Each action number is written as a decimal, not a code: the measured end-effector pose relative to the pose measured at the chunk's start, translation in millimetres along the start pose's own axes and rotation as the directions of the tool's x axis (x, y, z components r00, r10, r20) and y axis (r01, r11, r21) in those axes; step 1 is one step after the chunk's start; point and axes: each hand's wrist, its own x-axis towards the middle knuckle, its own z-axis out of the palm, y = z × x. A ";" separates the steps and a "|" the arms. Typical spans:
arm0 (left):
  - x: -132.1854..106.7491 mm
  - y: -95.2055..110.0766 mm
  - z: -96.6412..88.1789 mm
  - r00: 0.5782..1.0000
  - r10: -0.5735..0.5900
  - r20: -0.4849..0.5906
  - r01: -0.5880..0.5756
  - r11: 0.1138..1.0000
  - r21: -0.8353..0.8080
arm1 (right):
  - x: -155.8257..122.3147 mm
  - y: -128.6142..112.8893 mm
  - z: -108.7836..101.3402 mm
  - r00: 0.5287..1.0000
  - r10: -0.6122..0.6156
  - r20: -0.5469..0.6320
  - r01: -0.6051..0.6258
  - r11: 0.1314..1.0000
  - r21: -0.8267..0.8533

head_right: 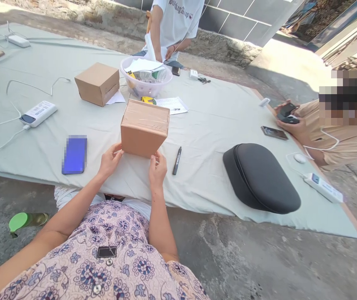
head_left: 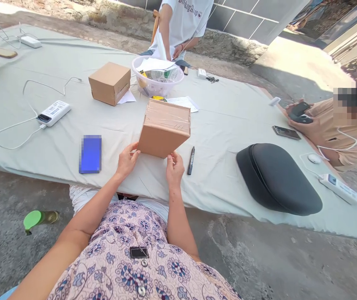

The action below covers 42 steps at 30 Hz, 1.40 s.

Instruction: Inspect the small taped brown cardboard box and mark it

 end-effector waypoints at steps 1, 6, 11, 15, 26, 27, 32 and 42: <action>0.3 -2.9 2.2 1.000 0.004 0.009 -0.004 1.000 0.015 | -0.5 3.3 2.3 1.000 0.010 0.024 -0.010 1.000 -0.022; -2.2 -9.1 6.9 0.997 0.076 -0.008 -0.075 0.991 0.109 | -3.8 10.4 5.2 0.999 0.015 0.040 -0.013 0.999 -0.036; -7.0 0.0 -4.2 0.995 0.068 -0.079 -0.053 0.983 0.174 | -8.0 -4.7 -7.3 0.999 0.009 -0.040 -0.010 1.000 -0.018; -13.8 17.9 -11.1 0.965 0.224 -0.133 -0.189 0.954 0.233 | -13.2 -27.4 -20.4 0.996 -0.039 -0.079 0.042 0.999 0.031; -26.7 32.1 2.4 0.971 0.228 -0.078 -0.195 0.934 0.300 | -20.0 -35.4 -18.3 0.985 -0.167 -0.033 0.164 0.983 -0.077; -27.1 32.3 3.2 0.972 0.220 -0.077 -0.188 0.934 0.303 | -20.7 -35.0 -17.0 0.985 -0.171 -0.035 0.167 0.982 -0.090; -29.9 33.7 6.8 0.973 0.216 -0.083 -0.175 0.920 0.351 | -24.9 -35.3 -10.9 0.968 -0.247 -0.047 0.232 0.948 -0.217; -22.4 30.8 -4.6 0.981 0.193 0.001 -0.184 0.932 0.313 | -19.7 -36.4 -21.5 0.984 -0.180 0.011 0.180 0.982 -0.055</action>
